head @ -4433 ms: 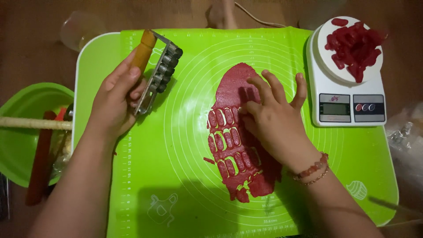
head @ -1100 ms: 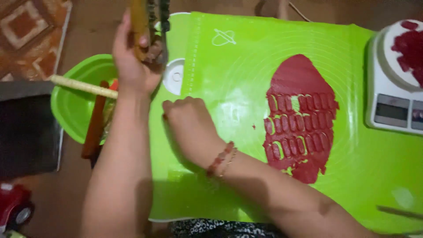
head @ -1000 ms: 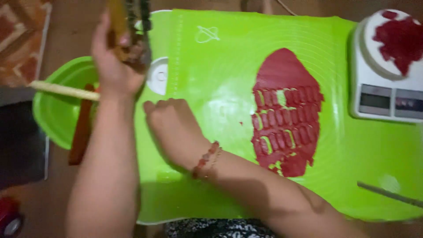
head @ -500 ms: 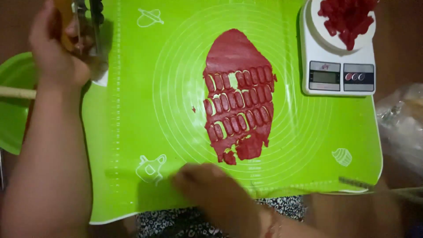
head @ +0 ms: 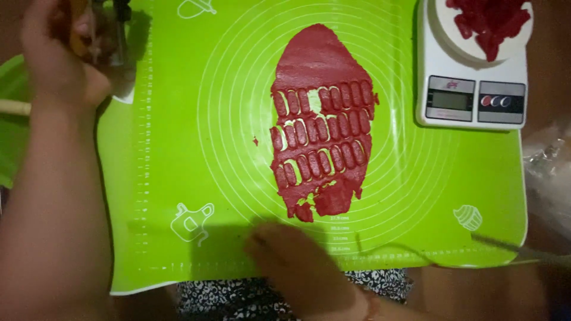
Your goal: Using a lattice roller cutter to pattern red dough and manually separating the pieces on a silicone mat.
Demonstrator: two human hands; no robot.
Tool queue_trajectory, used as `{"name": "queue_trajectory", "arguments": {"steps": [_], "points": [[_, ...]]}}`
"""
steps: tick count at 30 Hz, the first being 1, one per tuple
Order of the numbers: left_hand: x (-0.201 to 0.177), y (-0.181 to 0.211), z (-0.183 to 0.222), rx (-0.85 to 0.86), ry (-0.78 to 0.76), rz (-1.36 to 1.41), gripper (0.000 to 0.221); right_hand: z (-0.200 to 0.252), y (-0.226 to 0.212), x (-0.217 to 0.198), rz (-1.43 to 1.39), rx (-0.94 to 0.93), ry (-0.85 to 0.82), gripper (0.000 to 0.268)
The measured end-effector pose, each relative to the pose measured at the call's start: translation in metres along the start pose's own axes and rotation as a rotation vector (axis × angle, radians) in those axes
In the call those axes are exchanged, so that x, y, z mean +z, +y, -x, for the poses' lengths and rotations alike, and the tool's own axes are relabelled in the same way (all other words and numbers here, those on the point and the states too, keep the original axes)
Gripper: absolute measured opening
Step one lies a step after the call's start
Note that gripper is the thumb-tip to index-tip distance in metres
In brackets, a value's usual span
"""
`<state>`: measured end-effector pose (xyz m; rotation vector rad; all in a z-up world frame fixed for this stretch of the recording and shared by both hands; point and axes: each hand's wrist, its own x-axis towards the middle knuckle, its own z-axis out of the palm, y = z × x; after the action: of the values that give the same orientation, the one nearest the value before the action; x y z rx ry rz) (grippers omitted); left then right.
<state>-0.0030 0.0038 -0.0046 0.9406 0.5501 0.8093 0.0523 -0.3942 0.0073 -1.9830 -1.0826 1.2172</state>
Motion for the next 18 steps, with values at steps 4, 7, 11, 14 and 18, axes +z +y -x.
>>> {"name": "queue_trajectory", "arguments": {"steps": [4, 7, 11, 14, 18], "points": [[0.010, 0.006, 0.010, -0.063, 0.006, 0.040, 0.034, 0.009, 0.054, -0.024, 0.902, -0.438, 0.154, 0.050], [0.016, 0.008, 0.014, -0.095, 0.018, -0.072, 0.033, 0.024, 0.034, -0.049, 0.981, -0.496, 0.357, 0.064], [0.018, 0.008, 0.016, -0.092, -0.006, -0.125, 0.033, 0.019, 0.041, -0.046, 0.935, -0.488, 0.348, 0.068], [0.016, 0.009, 0.016, -0.094, -0.045, -0.090, 0.038, 0.016, 0.036, -0.047, 0.984, -0.511, 0.373, 0.064], [0.015, 0.008, 0.015, -0.130, -0.030, -0.043, 0.033, 0.014, 0.036, -0.050, 0.922, -0.519, 0.326, 0.073]]}}
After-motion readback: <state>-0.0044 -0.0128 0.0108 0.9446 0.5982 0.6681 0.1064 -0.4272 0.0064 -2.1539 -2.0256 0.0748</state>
